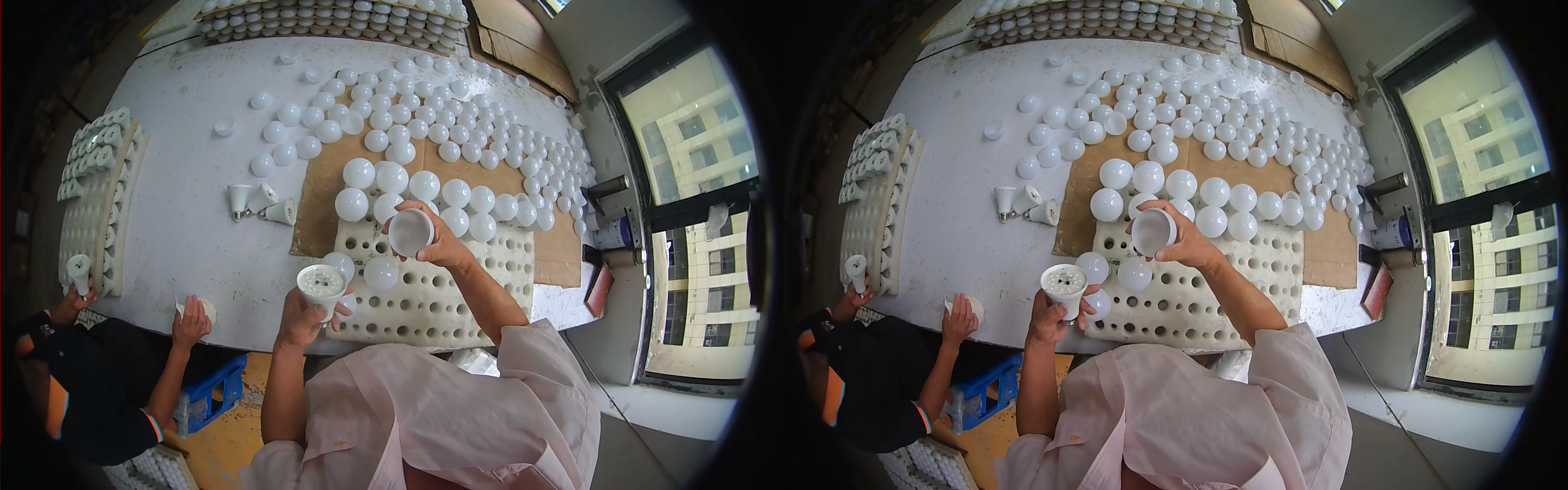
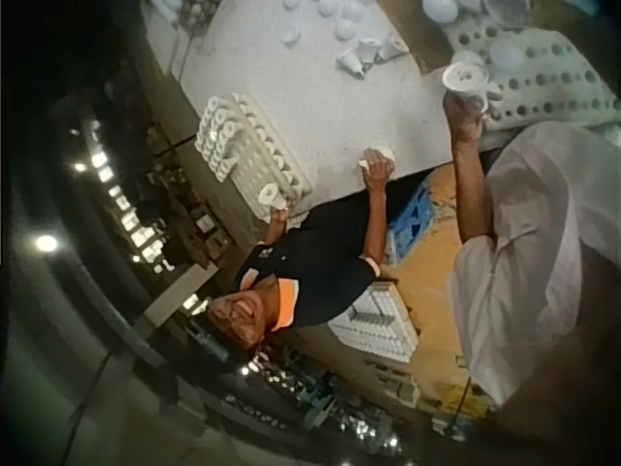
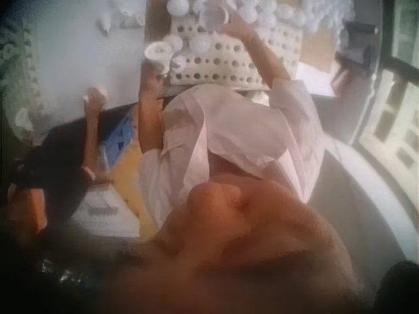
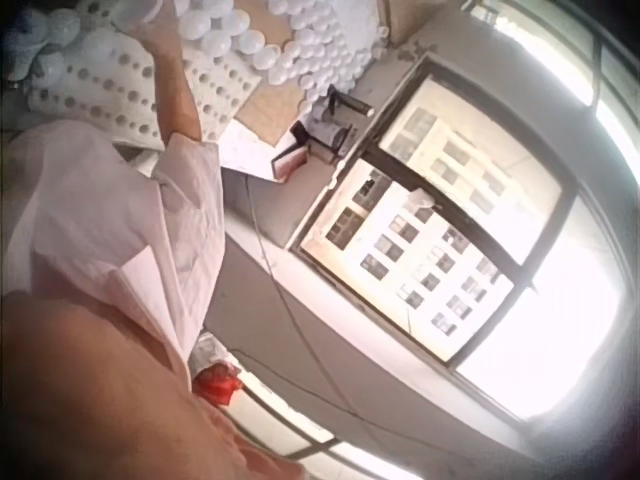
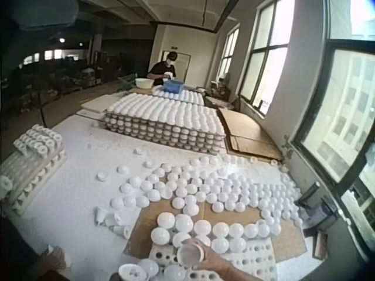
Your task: The person places a perforated foam tray onto the workbench, attaches round plastic covers onto light bulb bodies to assemble bulbs, and inserts the assembled light bulbs into the holes of the foam tray.
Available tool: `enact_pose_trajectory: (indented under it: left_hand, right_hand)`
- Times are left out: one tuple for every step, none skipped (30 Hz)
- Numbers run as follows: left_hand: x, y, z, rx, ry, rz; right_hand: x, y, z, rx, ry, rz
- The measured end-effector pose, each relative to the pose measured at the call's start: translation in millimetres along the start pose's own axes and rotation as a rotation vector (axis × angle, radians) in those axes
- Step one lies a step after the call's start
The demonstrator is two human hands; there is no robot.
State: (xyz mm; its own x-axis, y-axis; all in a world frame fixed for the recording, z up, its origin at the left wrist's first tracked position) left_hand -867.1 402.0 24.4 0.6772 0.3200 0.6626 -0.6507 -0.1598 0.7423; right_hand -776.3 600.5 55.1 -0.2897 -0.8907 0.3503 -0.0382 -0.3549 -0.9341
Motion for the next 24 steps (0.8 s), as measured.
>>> enact_pose_trajectory:
  left_hand:
    - [11,-7,1,-0.049,-0.092,-0.012]
    - [15,-15,1,-0.087,-0.089,-0.058]
    - [21,-22,3,-0.123,-0.086,-0.105]
    - [26,-23,8,-0.122,-0.081,-0.108]
    - [37,-20,10,-0.140,-0.050,-0.145]
    - [42,-20,14,-0.157,-0.020,-0.181]
    - [45,-22,17,-0.154,-0.020,-0.182]
    - [46,-23,20,-0.148,-0.008,-0.215]
    - [47,-23,23,-0.142,0.004,-0.248]
    - [49,-24,26,-0.138,0.005,-0.251]
    - [52,-23,28,-0.118,0.000,-0.252]
    - [54,-22,31,-0.098,-0.004,-0.253]
    - [56,-23,33,-0.095,-0.004,-0.255]
    - [57,-23,35,-0.099,0.012,-0.254]
    - [56,-23,37,-0.102,0.028,-0.252]
    - [57,-24,39,-0.099,0.028,-0.253]
    - [56,-24,41,-0.095,0.025,-0.256]
    - [55,-25,43,-0.092,0.023,-0.258]
    - [51,-27,44,-0.087,0.027,-0.257]
    - [48,-30,44,-0.095,0.007,-0.267]
    - [47,-33,45,-0.104,-0.013,-0.276]
    - [45,-35,47,-0.100,-0.010,-0.274]
    - [45,-35,48,-0.100,0.003,-0.266]
    - [44,-36,49,-0.101,0.017,-0.258]
  right_hand:
    - [12,5,8,-0.016,-0.049,-0.004]
    - [19,8,16,0.001,-0.058,0.048]
    - [27,15,20,0.001,-0.062,0.044]
    - [35,16,23,-0.088,-0.061,0.065]
    - [43,10,28,-0.178,-0.058,0.089]
    - [50,9,37,-0.112,-0.048,0.058]
    - [51,9,42,-0.114,-0.051,0.059]
    - [54,9,46,-0.132,-0.068,0.099]
    - [58,9,49,-0.150,-0.085,0.139]
    - [60,9,53,-0.154,-0.088,0.139]
    - [63,10,56,-0.142,-0.088,0.116]
    - [65,12,58,-0.129,-0.088,0.093]
    - [65,14,59,-0.131,-0.091,0.094]
    - [67,13,60,-0.170,-0.105,0.128]
    - [69,12,61,-0.207,-0.120,0.162]
    - [69,13,63,-0.208,-0.122,0.164]
    - [70,13,64,-0.170,-0.113,0.138]
    - [71,15,64,-0.130,-0.104,0.112]
    - [72,16,63,-0.129,-0.110,0.113]
    - [73,17,63,-0.134,-0.115,0.114]
    - [74,17,63,-0.138,-0.120,0.114]
    - [75,17,63,-0.136,-0.124,0.116]
    - [75,18,64,-0.126,-0.120,0.128]
    - [75,19,64,-0.117,-0.115,0.139]
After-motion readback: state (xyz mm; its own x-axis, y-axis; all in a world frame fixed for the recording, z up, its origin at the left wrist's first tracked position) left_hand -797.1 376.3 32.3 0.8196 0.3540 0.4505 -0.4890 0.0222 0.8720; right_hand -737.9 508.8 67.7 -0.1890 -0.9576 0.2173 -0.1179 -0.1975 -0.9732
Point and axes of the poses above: each hand's wrist, its own z-axis away from the middle knuckle, its own x-axis out of the palm, y = z × x, the point moved 9 cm from there along -z, towards the middle knuckle, and after that the axes turned 2 degrees about y, right-handed, at the moved point
